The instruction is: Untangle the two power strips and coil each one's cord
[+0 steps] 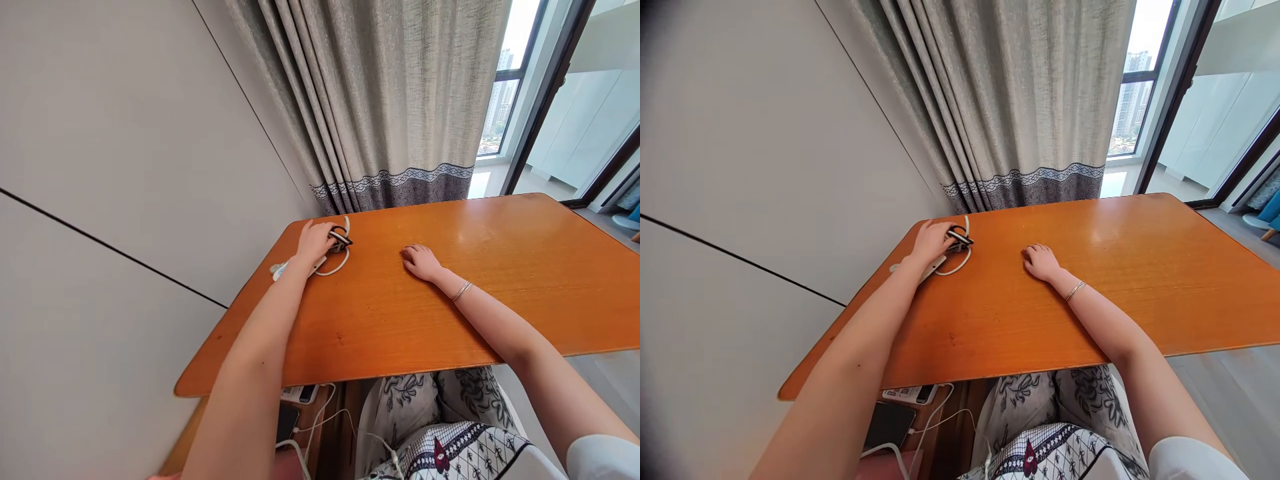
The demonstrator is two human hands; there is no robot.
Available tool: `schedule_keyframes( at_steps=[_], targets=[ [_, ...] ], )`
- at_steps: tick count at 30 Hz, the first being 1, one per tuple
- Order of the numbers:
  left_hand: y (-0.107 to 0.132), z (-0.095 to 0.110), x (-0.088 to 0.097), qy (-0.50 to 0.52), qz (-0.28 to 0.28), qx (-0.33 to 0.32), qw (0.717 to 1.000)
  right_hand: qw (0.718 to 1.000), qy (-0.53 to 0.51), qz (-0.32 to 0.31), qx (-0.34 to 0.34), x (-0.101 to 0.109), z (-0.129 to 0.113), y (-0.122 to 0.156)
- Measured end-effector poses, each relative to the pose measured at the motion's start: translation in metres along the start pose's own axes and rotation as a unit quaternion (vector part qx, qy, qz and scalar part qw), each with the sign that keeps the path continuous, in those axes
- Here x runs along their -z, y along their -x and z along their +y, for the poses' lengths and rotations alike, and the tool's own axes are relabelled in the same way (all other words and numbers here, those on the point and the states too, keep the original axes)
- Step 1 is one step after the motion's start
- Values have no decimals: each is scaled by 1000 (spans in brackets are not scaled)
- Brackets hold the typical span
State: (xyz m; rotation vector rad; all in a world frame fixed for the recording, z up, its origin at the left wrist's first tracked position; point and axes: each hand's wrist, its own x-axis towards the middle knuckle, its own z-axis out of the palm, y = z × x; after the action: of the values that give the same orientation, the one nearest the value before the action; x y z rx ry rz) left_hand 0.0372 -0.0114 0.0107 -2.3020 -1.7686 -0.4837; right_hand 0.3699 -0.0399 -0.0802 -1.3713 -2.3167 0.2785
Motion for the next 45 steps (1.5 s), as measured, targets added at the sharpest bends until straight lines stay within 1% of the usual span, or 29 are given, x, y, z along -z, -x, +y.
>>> schedule_keyframes(
  at_steps=[1,3,5,8,9,11,14,16,19,25,29,32,36,41,45],
  targets=[
    [-2,12,0,38,15,-14,999,1000,-8,7,0,0,0,0],
    [-5,38,0,59,24,-38,997,999,-27,26,2,0,-1,0],
    [-7,69,-3,118,46,-44,991,993,-70,88,23,1,-2,1],
    [-11,115,-10,209,76,-28,975,962,-124,219,106,6,-1,4],
    [-13,130,-13,240,85,-26,967,951,-124,249,135,8,0,5],
    [-15,157,-18,279,90,-38,955,940,-105,278,165,11,4,6],
    [-14,186,-20,281,93,-59,953,932,-109,311,147,13,11,5],
    [-11,196,-21,267,99,-69,956,930,-124,324,126,13,15,3],
    [-7,199,-22,243,106,-89,960,927,-144,322,126,12,17,0],
    [-9,188,-34,256,121,-125,951,919,-192,322,125,12,12,0],
    [-12,181,-38,253,137,-127,949,913,-174,348,126,13,7,2],
    [-12,177,-36,253,139,-114,951,911,-158,363,115,13,3,3],
    [-10,175,-32,260,133,-88,952,919,-168,346,82,13,0,3],
    [-9,175,-29,256,110,-49,959,925,-163,342,27,10,0,1],
    [-8,170,-28,263,98,-46,959,931,-161,326,14,9,2,-1]
  ],
)
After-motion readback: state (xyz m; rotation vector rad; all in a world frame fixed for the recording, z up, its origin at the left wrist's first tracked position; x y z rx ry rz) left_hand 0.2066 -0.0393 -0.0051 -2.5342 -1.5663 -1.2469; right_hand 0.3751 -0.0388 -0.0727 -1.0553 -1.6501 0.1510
